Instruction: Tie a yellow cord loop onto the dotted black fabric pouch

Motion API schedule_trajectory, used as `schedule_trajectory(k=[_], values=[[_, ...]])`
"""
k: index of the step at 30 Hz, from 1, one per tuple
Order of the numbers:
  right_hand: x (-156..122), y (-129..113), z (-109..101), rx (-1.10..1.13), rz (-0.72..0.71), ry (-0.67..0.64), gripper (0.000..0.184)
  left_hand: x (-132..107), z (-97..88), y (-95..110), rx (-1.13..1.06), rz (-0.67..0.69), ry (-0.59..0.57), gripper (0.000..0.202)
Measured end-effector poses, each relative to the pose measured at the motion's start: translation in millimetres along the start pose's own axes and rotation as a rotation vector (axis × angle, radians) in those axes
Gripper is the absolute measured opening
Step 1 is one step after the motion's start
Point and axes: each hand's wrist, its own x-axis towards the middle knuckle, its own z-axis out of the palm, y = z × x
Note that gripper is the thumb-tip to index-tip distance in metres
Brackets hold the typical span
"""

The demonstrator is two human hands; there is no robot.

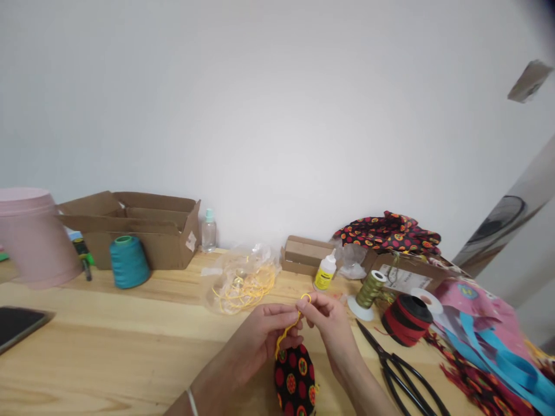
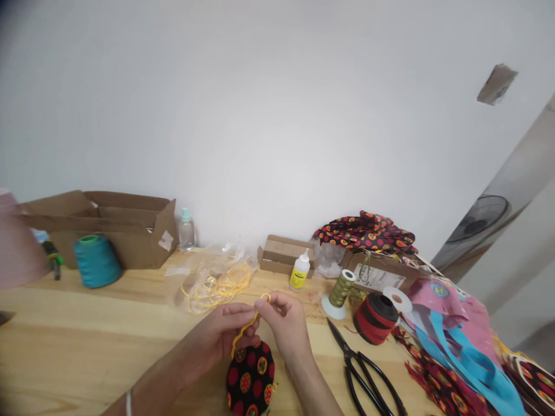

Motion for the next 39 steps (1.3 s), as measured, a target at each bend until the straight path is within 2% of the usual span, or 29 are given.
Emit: schedule_trajectory(k=[4, 9, 15, 20, 25, 33, 36, 39], values=[[0, -3, -1, -0.014, -0.034, 0.015, 0.019, 0, 1.5, 0, 0.012, -0.006, 0.025, 0.019], [1, -2, -1, -0.028, -0.043, 0.043, 0.018, 3, 1.5, -2, 0.196, 0.070, 0.009, 0.019], [0, 3, -1, 0.041, -0.018, 0.076, 0.021, 8, -3.1, -4, 0.351, 0.105, 0.072, 0.021], [-1, 3, 2, 0.126, -0.012, 0.064, 0.023, 6, -1.1, -2, 0.284, 0.085, 0.076, 0.026], [-3, 2, 3, 0.083, -0.020, 0.077, 0.019, 2, 5.0, 1, 0.172, 0.060, 0.086, 0.026], [-2, 7, 4, 0.111, -0.007, 0.048, 0.019, 5, 0.8, -5, 0.170, 0.033, 0.119, 0.029], [-1, 7, 4, 0.058, 0.012, 0.029, 0.023, 5, 0.3, -5, 0.124, 0.045, 0.141, 0.027], [0, 4, 3, -0.060, -0.033, 0.007, 0.027, 6, -0.4, -4, 0.111, 0.048, 0.144, 0.024]])
